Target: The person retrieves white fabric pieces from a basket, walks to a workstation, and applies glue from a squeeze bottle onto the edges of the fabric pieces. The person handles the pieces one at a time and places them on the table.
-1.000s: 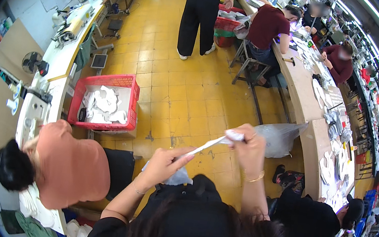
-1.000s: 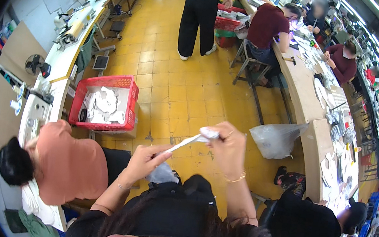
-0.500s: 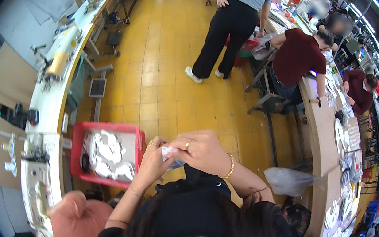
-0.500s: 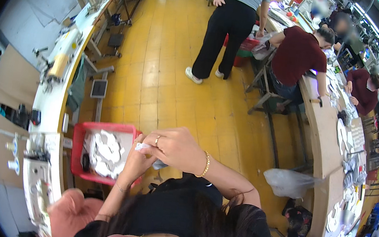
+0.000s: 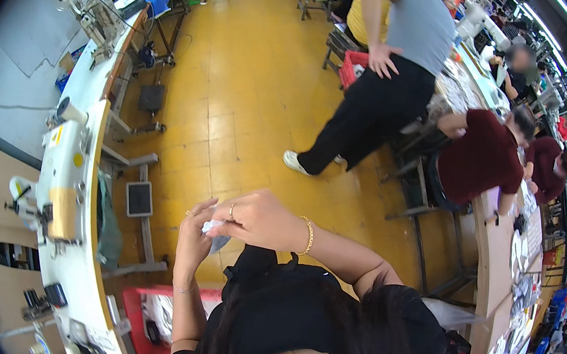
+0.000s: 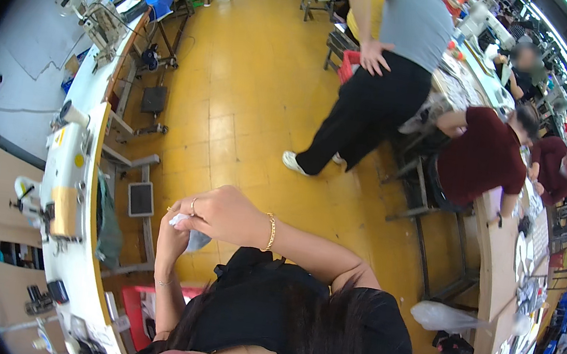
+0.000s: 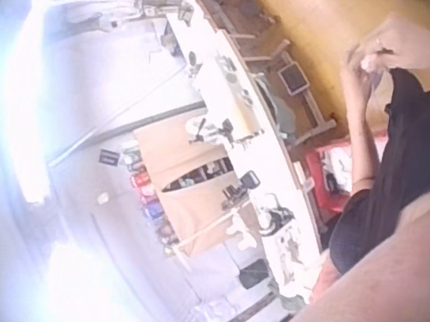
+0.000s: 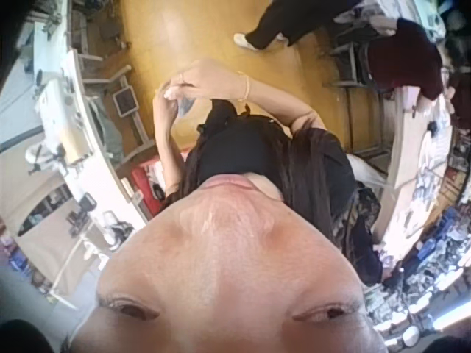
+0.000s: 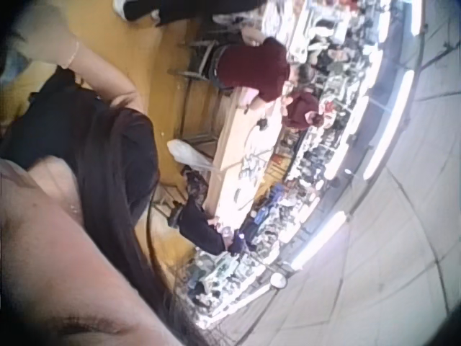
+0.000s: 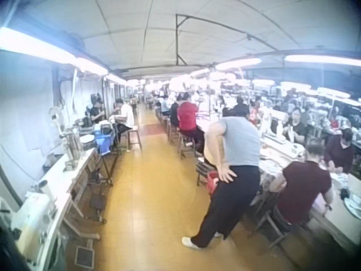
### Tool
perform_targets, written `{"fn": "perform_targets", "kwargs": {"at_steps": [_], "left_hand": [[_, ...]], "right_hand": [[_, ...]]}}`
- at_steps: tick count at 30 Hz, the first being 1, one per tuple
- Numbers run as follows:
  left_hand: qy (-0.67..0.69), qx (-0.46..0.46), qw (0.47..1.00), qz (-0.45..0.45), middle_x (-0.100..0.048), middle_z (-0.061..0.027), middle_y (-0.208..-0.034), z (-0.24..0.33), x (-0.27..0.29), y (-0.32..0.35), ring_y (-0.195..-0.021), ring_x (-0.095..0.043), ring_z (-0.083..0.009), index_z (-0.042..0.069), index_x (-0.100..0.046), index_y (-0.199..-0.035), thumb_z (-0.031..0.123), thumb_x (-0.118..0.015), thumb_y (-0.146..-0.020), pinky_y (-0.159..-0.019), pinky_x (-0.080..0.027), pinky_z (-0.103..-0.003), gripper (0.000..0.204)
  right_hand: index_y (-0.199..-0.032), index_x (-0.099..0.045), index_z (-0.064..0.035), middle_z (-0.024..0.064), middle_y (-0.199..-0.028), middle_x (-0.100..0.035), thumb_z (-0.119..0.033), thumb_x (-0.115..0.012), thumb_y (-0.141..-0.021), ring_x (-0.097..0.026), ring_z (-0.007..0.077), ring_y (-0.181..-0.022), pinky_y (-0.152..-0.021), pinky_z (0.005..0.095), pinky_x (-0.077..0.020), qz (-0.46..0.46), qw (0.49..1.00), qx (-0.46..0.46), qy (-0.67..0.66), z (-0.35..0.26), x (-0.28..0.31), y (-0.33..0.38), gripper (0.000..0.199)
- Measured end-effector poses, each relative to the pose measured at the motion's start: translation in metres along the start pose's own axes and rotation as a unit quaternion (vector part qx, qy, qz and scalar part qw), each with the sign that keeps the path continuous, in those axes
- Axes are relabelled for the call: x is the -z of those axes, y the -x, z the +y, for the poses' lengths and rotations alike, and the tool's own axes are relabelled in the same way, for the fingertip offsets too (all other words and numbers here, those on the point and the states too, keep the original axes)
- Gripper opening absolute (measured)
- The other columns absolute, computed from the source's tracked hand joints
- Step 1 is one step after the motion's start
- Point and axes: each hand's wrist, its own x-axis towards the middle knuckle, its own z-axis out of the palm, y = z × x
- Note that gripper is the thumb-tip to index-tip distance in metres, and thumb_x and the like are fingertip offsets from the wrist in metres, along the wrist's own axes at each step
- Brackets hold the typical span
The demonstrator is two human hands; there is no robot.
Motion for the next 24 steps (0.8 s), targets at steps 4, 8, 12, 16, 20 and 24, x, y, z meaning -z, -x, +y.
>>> {"fn": "perform_targets", "kwargs": {"at_steps": [4, 8, 12, 16, 20, 24], "left_hand": [[0.088, -0.036, 0.995, 0.037, -0.055, -0.0169, -0.122, -0.026, 0.048, -0.131, -0.116, -0.051, -0.0245, 0.0, -0.049, -0.126, 0.0, -0.054, -0.083, -0.097, -0.039, -0.034, 0.043], [0.252, 0.006, 0.964, 0.078, -0.058, -0.0111, -0.113, -0.024, 0.076, -0.254, -0.104, -0.054, -0.0171, -0.001, -0.051, -0.122, 0.019, -0.049, -0.096, -0.09, -0.042, -0.029, 0.033], [0.292, -0.004, 0.955, 0.042, -0.058, -0.0056, -0.092, -0.05, 0.087, -0.368, -0.084, -0.054, -0.0117, -0.001, -0.052, -0.112, 0.024, -0.051, -0.095, -0.077, -0.043, -0.025, 0.03], [0.309, 0.007, 0.951, -0.028, -0.057, -0.0045, -0.085, -0.089, 0.087, -0.488, -0.077, -0.055, -0.0121, 0.001, -0.051, -0.099, 0.027, -0.055, -0.093, -0.073, -0.044, -0.025, 0.028], [0.318, 0.047, 0.945, -0.06, -0.057, -0.0023, -0.085, -0.11, 0.104, -0.613, -0.077, -0.054, -0.0091, 0.002, -0.051, -0.096, 0.026, -0.057, -0.093, -0.072, -0.044, -0.022, 0.025], [0.322, 0.067, 0.942, -0.063, -0.057, -0.0013, -0.085, -0.113, 0.119, -0.744, -0.075, -0.053, -0.008, 0.002, -0.053, -0.091, 0.022, -0.06, -0.091, -0.074, -0.045, -0.023, 0.021]], "right_hand": [[-0.074, -0.064, -0.0099, 0.0066, -0.059, -0.056, -0.032, -0.067, -0.081, -0.054, 0.0229, -0.05, -0.047, 0.0322, -0.0418, 0.03, 0.997, -0.046, 0.053, 0.071, 0.024, -0.108, 0.023], [-0.072, -0.064, -0.0104, 0.0066, -0.056, -0.054, -0.034, -0.066, -0.081, -0.053, 0.023, -0.049, -0.046, 0.0325, -0.0404, 0.08, 0.99, -0.08, 0.082, 0.153, 0.043, -0.195, 0.025], [-0.069, -0.062, -0.0099, 0.0063, -0.054, -0.055, -0.033, -0.065, -0.082, -0.055, 0.024, -0.049, -0.047, 0.033, -0.0411, 0.105, 0.982, -0.118, 0.107, 0.254, 0.062, -0.274, 0.027], [-0.07, -0.063, -0.0094, 0.0078, -0.06, -0.061, -0.031, -0.059, -0.083, -0.06, 0.0252, -0.056, -0.053, 0.0359, -0.0465, 0.101, 0.977, -0.165, 0.089, 0.356, 0.082, -0.354, 0.026], [-0.067, -0.058, -0.0087, 0.0103, -0.056, -0.058, -0.032, -0.057, -0.085, -0.058, 0.0281, -0.054, -0.051, 0.0382, -0.0449, 0.101, 0.975, -0.191, 0.051, 0.441, 0.107, -0.44, 0.029], [-0.074, -0.054, -0.008, 0.0125, -0.055, -0.055, -0.033, -0.057, -0.088, -0.056, 0.0299, -0.051, -0.048, 0.0377, -0.0418, 0.137, 0.972, -0.189, 0.035, 0.532, 0.131, -0.516, 0.029]]}}
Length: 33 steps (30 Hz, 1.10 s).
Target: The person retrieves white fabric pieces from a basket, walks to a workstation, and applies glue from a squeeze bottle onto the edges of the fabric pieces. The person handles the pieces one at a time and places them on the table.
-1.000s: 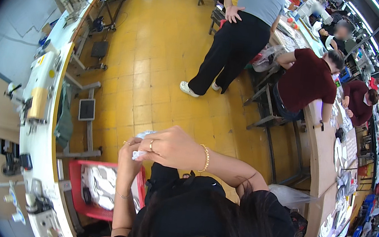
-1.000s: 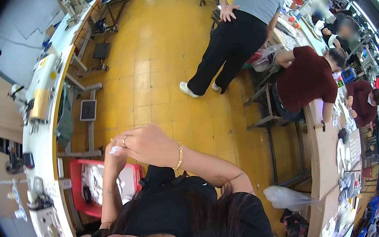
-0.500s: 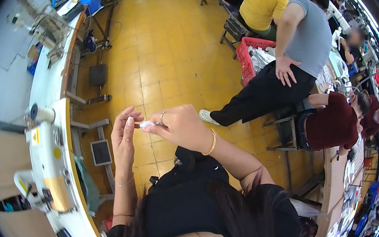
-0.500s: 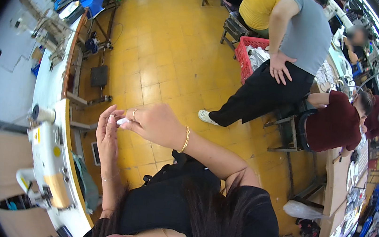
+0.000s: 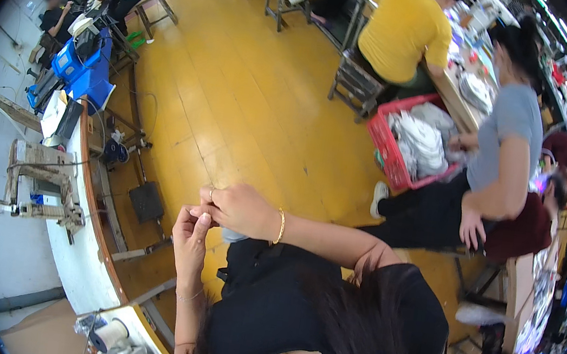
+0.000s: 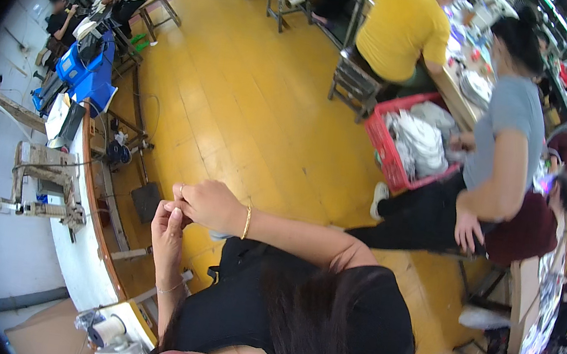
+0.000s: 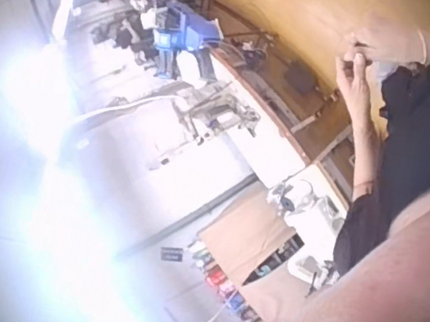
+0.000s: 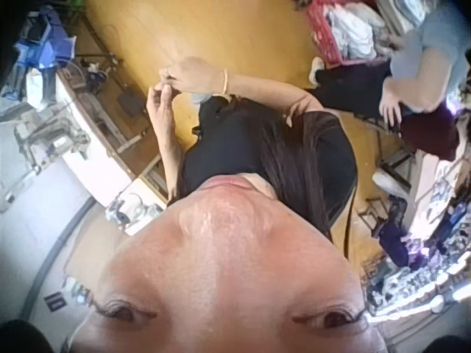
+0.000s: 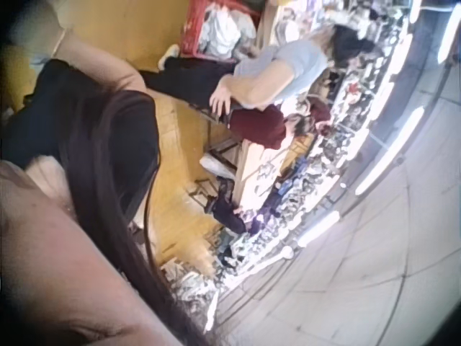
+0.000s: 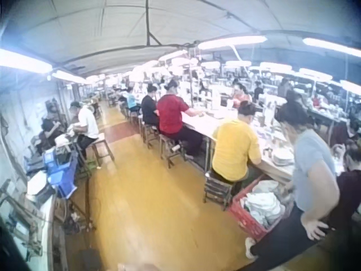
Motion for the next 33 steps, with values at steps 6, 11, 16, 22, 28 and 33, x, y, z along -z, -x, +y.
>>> {"fn": "perform_targets", "kwargs": {"at_steps": [6, 11, 16, 22, 28, 33], "left_hand": [[0.056, 0.059, 0.996, -0.022, -0.06, -0.006, -0.098, -0.018, 0.04, -0.18, -0.084, -0.061, -0.0138, 0.003, -0.054, -0.103, 0.02, -0.056, -0.092, -0.07, -0.056, -0.03, 0.02], [0.125, 0.128, 0.983, -0.041, -0.063, -0.0068, -0.085, -0.03, 0.076, -0.357, -0.073, -0.062, -0.0137, 0.003, -0.057, -0.088, 0.008, -0.063, -0.087, -0.06, -0.056, -0.029, 0.008], [0.091, 0.168, 0.978, -0.081, -0.064, -0.0084, -0.077, 0.004, 0.075, -0.521, -0.067, -0.062, -0.0152, 0.002, -0.056, -0.083, 0.006, -0.063, -0.086, -0.061, -0.054, -0.027, 0.009], [0.028, 0.121, 0.985, -0.119, -0.062, -0.0086, -0.082, 0.002, 0.064, -0.709, -0.071, -0.061, -0.0149, -0.002, -0.057, -0.092, 0.001, -0.058, -0.087, -0.063, -0.051, -0.027, 0.006], [0.03, 0.15, 0.985, -0.081, -0.063, -0.0084, -0.084, -0.014, 0.076, -0.894, -0.073, -0.061, -0.0149, -0.002, -0.057, -0.098, -0.002, -0.059, -0.085, -0.065, -0.051, -0.026, 0.013], [0.0, 0.149, 0.987, -0.054, -0.063, -0.0076, -0.085, 0.016, 0.075, -1.038, -0.075, -0.061, -0.0142, -0.002, -0.056, -0.103, -0.004, -0.059, -0.084, -0.068, -0.051, -0.026, 0.019]], "right_hand": [[-0.08, -0.054, -0.0064, 0.0152, -0.061, -0.058, -0.028, -0.053, -0.09, -0.059, 0.0336, -0.057, -0.053, 0.0432, -0.0441, -0.045, 0.994, -0.076, -0.056, 0.088, 0.003, -0.155, 0.024], [-0.083, -0.054, -0.0034, 0.0188, -0.067, -0.058, -0.031, -0.051, -0.093, -0.059, 0.0321, -0.061, -0.054, 0.0387, -0.0431, -0.031, 0.98, -0.16, -0.115, 0.173, 0.015, -0.294, 0.029], [-0.089, -0.055, -0.0048, 0.0119, -0.059, -0.056, -0.036, -0.057, -0.089, -0.056, 0.0264, -0.054, -0.052, 0.0362, -0.0417, 0.0, 0.977, -0.185, -0.109, 0.233, 0.068, -0.419, 0.031], [-0.089, -0.059, -0.0055, 0.0063, -0.052, -0.053, -0.052, -0.064, -0.078, -0.051, 0.0185, -0.046, -0.046, 0.0328, -0.0351, 0.019, 0.976, -0.211, -0.052, 0.341, 0.125, -0.544, 0.048], [-0.095, -0.065, -0.0079, 0.0085, -0.058, -0.059, -0.051, -0.066, -0.075, -0.057, 0.022, -0.054, -0.051, 0.0367, -0.04, -0.076, 0.966, -0.248, 0.013, 0.464, 0.159, -0.694, 0.047], [-0.087, -0.068, -0.0089, 0.0117, -0.063, -0.061, -0.04, -0.06, -0.084, -0.059, 0.0279, -0.058, -0.054, 0.0384, -0.0428, -0.173, 0.948, -0.264, 0.028, 0.521, 0.213, -0.84, 0.033]]}}
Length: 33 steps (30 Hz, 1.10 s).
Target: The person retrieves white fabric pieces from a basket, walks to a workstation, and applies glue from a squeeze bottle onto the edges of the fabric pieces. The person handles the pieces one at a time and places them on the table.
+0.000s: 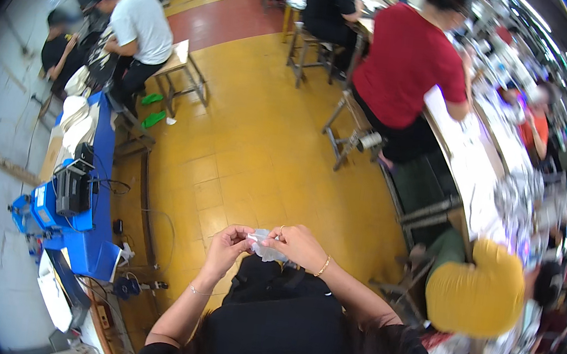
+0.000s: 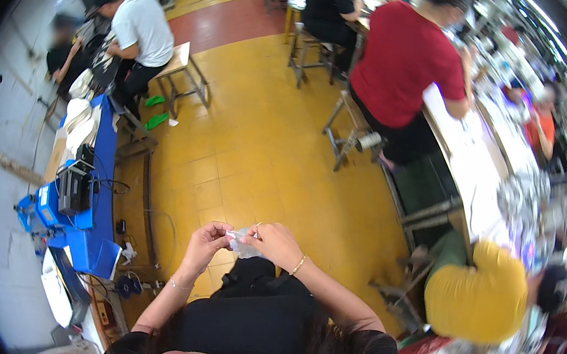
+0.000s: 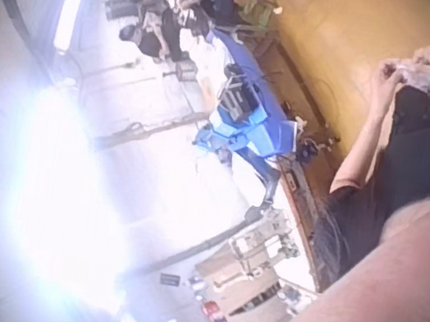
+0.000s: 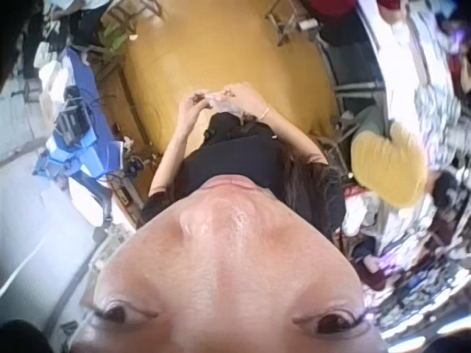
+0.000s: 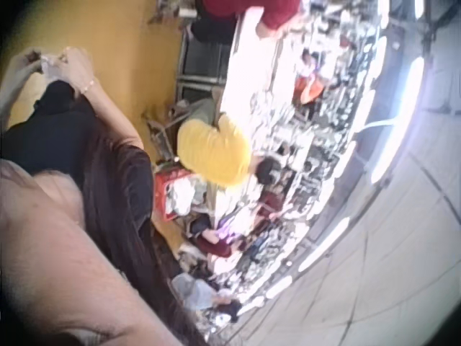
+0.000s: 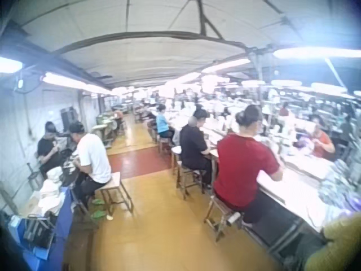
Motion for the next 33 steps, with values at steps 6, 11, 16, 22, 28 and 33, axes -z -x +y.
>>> {"fn": "perform_targets", "kwargs": {"at_steps": [6, 11, 16, 22, 28, 33], "left_hand": [[0.056, 0.017, 0.998, 0.028, -0.061, -0.0068, -0.083, 0.028, 0.038, -0.15, -0.073, -0.06, -0.0139, -0.004, -0.056, -0.102, -0.005, -0.06, -0.08, -0.068, -0.051, -0.026, 0.022], [-0.059, 0.086, 0.994, 0.012, -0.06, -0.0048, -0.077, 0.079, 0.085, -0.298, -0.067, -0.056, -0.0118, -0.003, -0.059, -0.092, -0.001, -0.053, -0.08, -0.062, -0.047, -0.024, 0.013], [0.017, 0.117, 0.991, 0.058, -0.058, -0.0073, -0.08, 0.122, 0.124, -0.455, -0.07, -0.06, -0.0159, 0.002, -0.054, -0.088, 0.003, -0.051, -0.083, -0.063, -0.05, -0.029, 0.006], [0.379, 0.16, 0.905, 0.109, -0.051, -0.0036, -0.075, 0.167, 0.163, -0.609, -0.069, -0.056, -0.0171, 0.007, -0.05, -0.083, 0.003, -0.048, -0.086, -0.064, -0.049, -0.028, 0.005], [0.415, 0.194, 0.882, 0.113, -0.046, -0.0003, -0.068, 0.169, 0.221, -0.782, -0.048, -0.041, -0.0131, 0.009, -0.052, -0.078, 0.013, -0.046, -0.087, -0.044, -0.038, -0.03, 0.011], [0.128, 0.092, 0.968, 0.193, -0.037, 0.0019, -0.054, 0.264, 0.239, -0.868, -0.042, -0.033, -0.0101, 0.006, -0.053, -0.085, 0.012, -0.041, -0.084, -0.037, -0.023, -0.027, 0.013]], "right_hand": [[-0.083, -0.065, -0.0067, 0.013, -0.064, -0.061, -0.036, -0.057, -0.086, -0.06, 0.031, -0.061, -0.055, 0.041, -0.0436, 0.036, 0.996, 0.079, 0.037, 0.015, 0.07, -0.179, 0.03], [-0.084, -0.064, -0.0067, 0.0142, -0.064, -0.061, -0.034, -0.056, -0.088, -0.06, 0.0317, -0.062, -0.057, 0.0415, -0.0447, 0.05, 0.996, 0.065, 0.021, 0.019, 0.109, -0.331, 0.029], [-0.082, -0.063, -0.0022, 0.0136, -0.061, -0.057, -0.027, -0.059, -0.087, -0.054, 0.0228, -0.052, -0.051, 0.0323, -0.0417, 0.077, 0.99, 0.113, 0.025, 0.008, 0.18, -0.462, 0.025], [-0.083, -0.063, -0.0016, 0.0075, -0.053, -0.049, -0.026, -0.064, -0.085, -0.043, 0.013, -0.046, -0.046, 0.0297, -0.036, 0.048, 0.997, 0.064, -0.01, 0.008, 0.236, -0.608, 0.024], [-0.085, -0.066, -0.0012, 0.0059, -0.051, -0.049, -0.026, -0.065, -0.083, -0.045, 0.0158, -0.046, -0.048, 0.0309, -0.0368, -0.046, 0.984, 0.119, 0.123, 0.038, 0.297, -0.791, 0.025], [-0.083, -0.064, 0.0008, 0.0084, -0.058, -0.055, -0.022, -0.063, -0.086, -0.049, 0.0144, -0.051, -0.052, 0.0278, -0.0404, -0.107, 0.986, 0.119, 0.041, 0.004, 0.375, -0.934, 0.023]]}}
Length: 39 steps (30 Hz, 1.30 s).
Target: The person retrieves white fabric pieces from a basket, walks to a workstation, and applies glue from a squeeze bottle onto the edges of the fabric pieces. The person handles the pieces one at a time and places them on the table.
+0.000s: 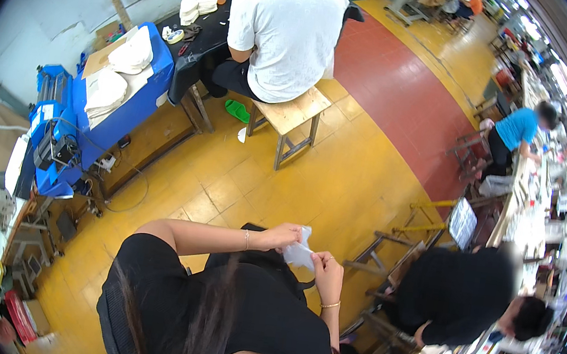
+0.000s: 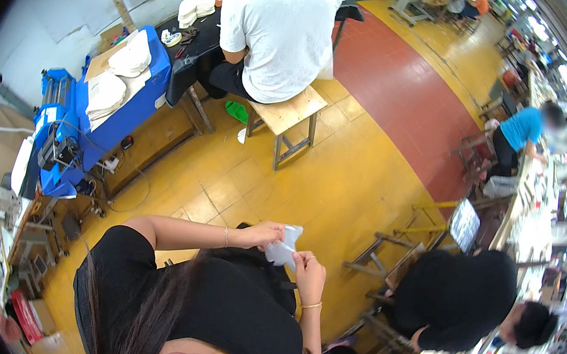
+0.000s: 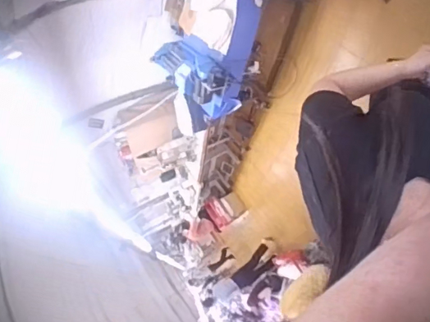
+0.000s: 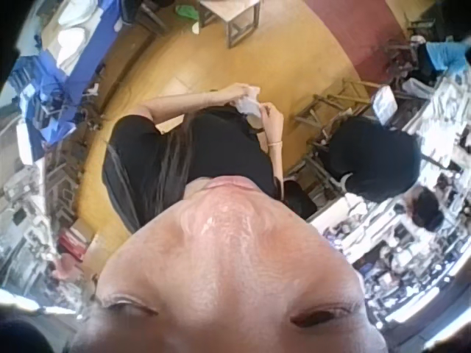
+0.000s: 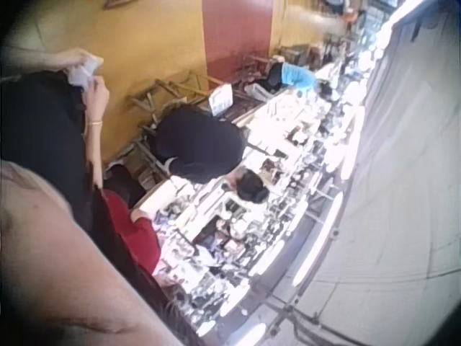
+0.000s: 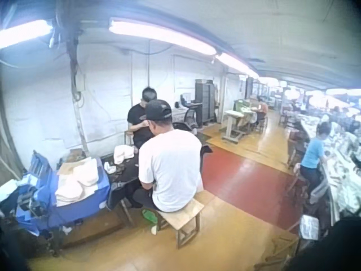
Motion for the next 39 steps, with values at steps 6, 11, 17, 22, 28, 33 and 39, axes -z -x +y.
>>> {"fn": "perform_targets", "kwargs": {"at_steps": [6, 11, 17, 22, 28, 33, 39], "left_hand": [[-0.063, -0.032, 0.996, 0.054, -0.042, -0.0009, -0.054, 0.1, -0.018, -0.129, -0.038, -0.035, -0.0094, 0.006, -0.05, -0.094, 0.022, -0.046, -0.09, -0.035, -0.026, -0.026, 0.016], [-0.065, -0.077, 0.994, -0.034, -0.059, -0.005, -0.077, 0.172, -0.024, -0.245, -0.065, -0.054, -0.0093, 0.004, -0.055, -0.095, 0.035, -0.066, -0.085, -0.055, -0.043, -0.024, 0.034], [-0.448, -0.133, 0.879, -0.095, -0.065, -0.014, -0.076, 0.302, -0.02, -0.402, -0.07, -0.063, -0.0219, 0.004, -0.063, -0.098, 0.017, -0.065, -0.081, -0.065, -0.048, -0.034, 0.021], [-0.487, -0.192, 0.851, -0.047, -0.066, -0.0192, -0.078, 0.372, -0.011, -0.518, -0.075, -0.065, -0.0308, 0.005, -0.066, -0.097, 0.011, -0.059, -0.079, -0.066, -0.049, -0.037, 0.02], [-0.189, -0.112, 0.975, -0.019, -0.066, -0.0116, -0.09, 0.411, -0.006, -0.667, -0.087, -0.063, -0.0227, -0.004, -0.063, -0.098, 0.002, -0.05, -0.086, -0.077, -0.049, -0.032, 0.018], [0.189, 0.03, 0.981, -0.005, -0.062, -0.0113, -0.099, 0.502, -0.013, -0.763, -0.093, -0.06, -0.0226, 0.0, -0.057, -0.105, 0.005, -0.044, -0.091, -0.085, -0.048, -0.035, 0.019], [0.284, 0.035, 0.958, 0.007, -0.06, -0.0118, -0.105, 0.591, -0.009, -0.892, -0.095, -0.059, -0.0233, 0.002, -0.053, -0.107, 0.018, -0.031, -0.097, -0.086, -0.049, -0.04, 0.028]], "right_hand": [[-0.083, -0.061, 0.001, 0.0109, -0.061, -0.055, -0.022, -0.06, -0.088, -0.051, 0.0141, -0.053, -0.051, 0.0284, -0.0403, 0.003, 0.996, 0.062, -0.069, 0.026, 0.081, -0.157, 0.023], [-0.087, -0.061, 0.001, 0.0122, -0.063, -0.058, -0.027, -0.058, -0.089, -0.054, 0.016, -0.055, -0.055, 0.0298, -0.0431, -0.008, 0.995, 0.006, -0.101, 0.044, 0.155, -0.282, 0.028], [-0.082, -0.063, -0.0037, 0.0096, -0.059, -0.057, -0.032, -0.064, -0.084, -0.055, 0.0211, -0.053, -0.051, 0.0328, -0.0404, -0.007, 0.998, -0.039, -0.037, 0.031, 0.264, -0.411, 0.029], [-0.089, -0.062, -0.0099, 0.0092, -0.058, -0.058, -0.037, -0.069, -0.078, -0.059, 0.0269, -0.057, -0.054, 0.0372, -0.0427, -0.009, 0.996, -0.075, 0.051, 0.044, 0.309, -0.496, 0.03], [-0.094, -0.061, -0.0147, 0.0113, -0.073, -0.065, -0.024, -0.062, -0.079, -0.064, 0.0309, -0.072, -0.066, 0.042, -0.0499, 0.048, 0.979, -0.113, 0.159, 0.082, 0.351, -0.631, 0.017], [-0.094, -0.061, -0.0139, 0.0116, -0.079, -0.066, -0.019, -0.059, -0.078, -0.064, 0.0312, -0.079, -0.07, 0.0435, -0.0497, 0.021, 0.977, -0.105, 0.184, 0.127, 0.413, -0.756, 0.017], [-0.091, -0.058, -0.0085, 0.0131, -0.093, -0.064, -0.02, -0.062, -0.079, -0.063, 0.0308, -0.082, -0.07, 0.0426, -0.05, 0.016, 0.988, 0.001, 0.156, 0.118, 0.495, -0.902, 0.017]]}}
